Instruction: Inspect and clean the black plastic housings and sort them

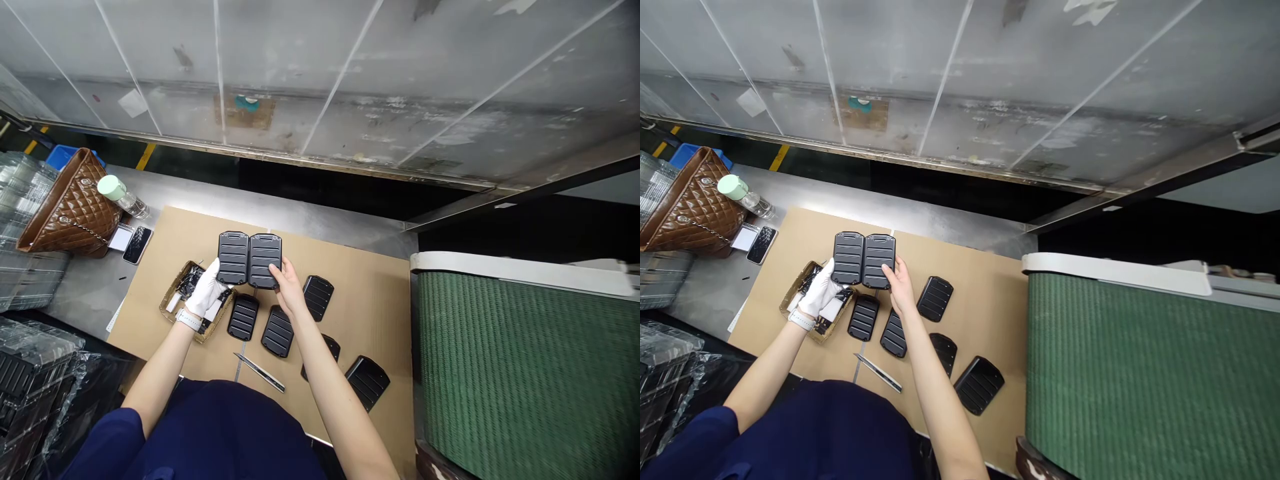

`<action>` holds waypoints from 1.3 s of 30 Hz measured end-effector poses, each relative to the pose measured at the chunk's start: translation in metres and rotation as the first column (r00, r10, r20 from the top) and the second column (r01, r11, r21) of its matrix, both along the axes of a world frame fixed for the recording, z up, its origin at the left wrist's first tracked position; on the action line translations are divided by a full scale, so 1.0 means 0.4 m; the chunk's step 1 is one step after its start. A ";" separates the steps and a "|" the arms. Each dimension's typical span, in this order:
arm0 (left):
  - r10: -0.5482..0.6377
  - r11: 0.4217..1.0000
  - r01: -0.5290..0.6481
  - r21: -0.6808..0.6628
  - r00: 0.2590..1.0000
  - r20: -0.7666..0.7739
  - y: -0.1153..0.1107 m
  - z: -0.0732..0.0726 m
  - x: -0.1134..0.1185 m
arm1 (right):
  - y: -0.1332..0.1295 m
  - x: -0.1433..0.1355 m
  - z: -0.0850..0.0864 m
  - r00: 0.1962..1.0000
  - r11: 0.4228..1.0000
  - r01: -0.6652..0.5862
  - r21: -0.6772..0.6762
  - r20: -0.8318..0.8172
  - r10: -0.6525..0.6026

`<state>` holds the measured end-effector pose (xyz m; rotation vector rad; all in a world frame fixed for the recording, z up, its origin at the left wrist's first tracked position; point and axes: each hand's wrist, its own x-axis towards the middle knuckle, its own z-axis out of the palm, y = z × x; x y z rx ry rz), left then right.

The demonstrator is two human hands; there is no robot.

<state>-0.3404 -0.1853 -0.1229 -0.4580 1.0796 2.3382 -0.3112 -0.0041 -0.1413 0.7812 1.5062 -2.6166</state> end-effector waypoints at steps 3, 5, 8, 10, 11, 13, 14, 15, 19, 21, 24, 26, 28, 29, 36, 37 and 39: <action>-0.027 1.000 0.027 -0.001 1.000 -0.007 0.000 -0.002 0.000 | -0.001 0.003 -0.004 1.000 1.000 0.009 -0.016 0.006 -0.009; -0.031 0.999 0.031 0.007 0.999 -0.012 0.000 -0.004 0.000 | -0.002 0.005 -0.007 1.000 1.000 0.016 -0.022 0.015 -0.016; -0.025 1.000 0.024 0.016 1.000 0.009 0.001 -0.005 -0.001 | -0.003 0.011 -0.011 1.000 1.000 0.021 -0.020 0.015 -0.021; -0.027 0.999 0.026 0.022 0.999 0.035 0.001 -0.005 0.000 | -0.002 0.015 -0.013 1.000 1.000 0.015 -0.020 0.011 -0.015; -0.030 0.999 0.029 0.028 0.999 0.044 0.000 -0.005 0.001 | -0.003 0.016 -0.015 1.000 1.000 0.012 -0.019 0.011 -0.012; -0.033 0.999 0.032 0.039 0.998 0.049 0.000 -0.010 0.002 | -0.004 0.017 -0.022 1.000 1.000 0.003 -0.018 0.016 -0.003; -0.031 0.999 0.029 0.038 0.998 0.051 0.000 -0.013 0.003 | -0.005 0.017 -0.028 1.000 1.000 0.000 -0.016 0.018 0.000; -0.023 0.999 0.021 0.030 0.998 0.056 -0.001 -0.018 0.004 | -0.006 0.017 -0.037 1.000 1.000 0.001 -0.009 0.019 -0.001; 0.016 0.999 -0.014 -0.029 0.997 0.082 -0.007 -0.031 0.012 | 0.008 0.027 -0.094 0.993 0.996 0.080 0.049 0.079 -0.084; 0.028 0.998 -0.024 -0.049 0.997 0.067 -0.018 -0.028 0.020 | 0.030 0.045 -0.128 0.981 0.987 0.136 0.082 0.129 -0.145; 0.078 0.994 -0.074 -0.086 0.996 0.051 -0.051 -0.017 0.040 | 0.065 0.089 -0.165 0.968 0.983 0.151 0.103 0.185 -0.168; 0.110 0.988 -0.104 -0.115 0.993 0.052 -0.083 -0.014 0.058 | 0.069 0.129 -0.176 0.969 0.991 0.105 0.085 0.216 -0.122; 0.127 0.984 -0.119 -0.134 0.991 0.050 -0.118 -0.019 0.079 | 0.049 0.172 -0.178 0.970 0.998 0.041 0.047 0.239 -0.051; 0.135 0.982 -0.126 -0.142 0.990 0.051 -0.135 -0.025 0.089 | 0.030 0.193 -0.178 0.969 0.999 0.015 0.030 0.247 -0.022; 0.201 0.962 -0.188 -0.197 0.978 0.051 -0.198 -0.050 0.148 | -0.111 0.293 -0.200 0.952 0.998 -0.002 0.061 0.307 -0.017; 0.200 0.960 -0.186 -0.207 0.979 0.047 -0.199 -0.049 0.151 | -0.120 0.295 -0.205 0.950 0.997 -0.003 0.075 0.313 -0.021; 0.194 0.957 -0.179 -0.228 0.980 0.043 -0.198 -0.046 0.157 | -0.130 0.290 -0.213 0.947 0.995 -0.012 0.098 0.322 -0.020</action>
